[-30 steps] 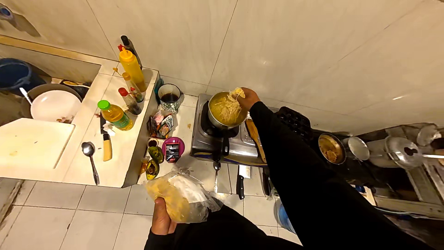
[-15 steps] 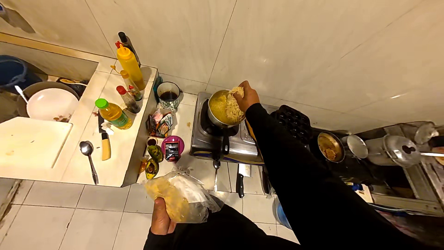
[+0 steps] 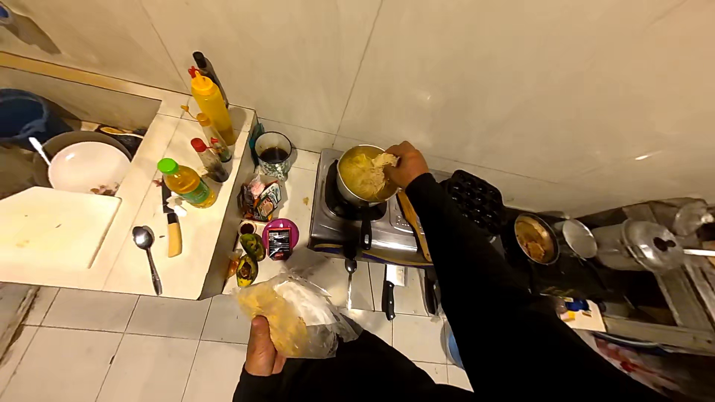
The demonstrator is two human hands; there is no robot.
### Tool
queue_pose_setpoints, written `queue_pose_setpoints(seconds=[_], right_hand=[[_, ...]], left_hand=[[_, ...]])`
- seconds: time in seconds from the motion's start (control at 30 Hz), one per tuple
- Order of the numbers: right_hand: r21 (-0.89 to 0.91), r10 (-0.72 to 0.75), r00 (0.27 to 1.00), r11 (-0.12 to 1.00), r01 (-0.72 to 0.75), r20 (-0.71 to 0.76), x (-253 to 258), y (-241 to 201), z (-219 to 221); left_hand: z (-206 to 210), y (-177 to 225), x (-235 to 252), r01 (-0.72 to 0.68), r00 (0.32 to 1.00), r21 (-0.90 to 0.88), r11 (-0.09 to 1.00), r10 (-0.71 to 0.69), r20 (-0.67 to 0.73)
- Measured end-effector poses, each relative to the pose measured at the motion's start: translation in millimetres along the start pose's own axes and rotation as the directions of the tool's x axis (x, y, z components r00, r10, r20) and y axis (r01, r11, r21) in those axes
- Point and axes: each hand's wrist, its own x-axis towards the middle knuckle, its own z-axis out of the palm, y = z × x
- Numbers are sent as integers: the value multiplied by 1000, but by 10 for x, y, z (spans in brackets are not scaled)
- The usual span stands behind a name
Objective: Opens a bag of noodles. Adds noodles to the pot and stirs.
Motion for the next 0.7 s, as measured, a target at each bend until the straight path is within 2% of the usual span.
queue_pose_setpoints(seconds=[0.07,0.13,0.27,0.33,0.53,0.7], right_hand=[[51,4,998,999,-1,-63,-22,-16,-13],[45,24,999,999,-22,-29,-51,82,-58],[72,-27,995,997,34,-98,-23,52,-104],[90,35,998,996,-30,-55,-76,111,-120],[142,15,1000,990,-13,-13,-82,211,-176],[176,4,998,984,8,-68,-46,211,-190]], left_hand=[[-2,-2,5,1,1000,-14,1000,-1,7],[31,-12,9,16,1000,-11,1000,-15,12],[16,17,27,19,999,-9,1000,-18,31],[48,2,31,25,999,-4,1000,-25,44],[49,5,48,25,998,-17,1000,-24,62],[42,13,59,31,998,1,1000,-31,50]])
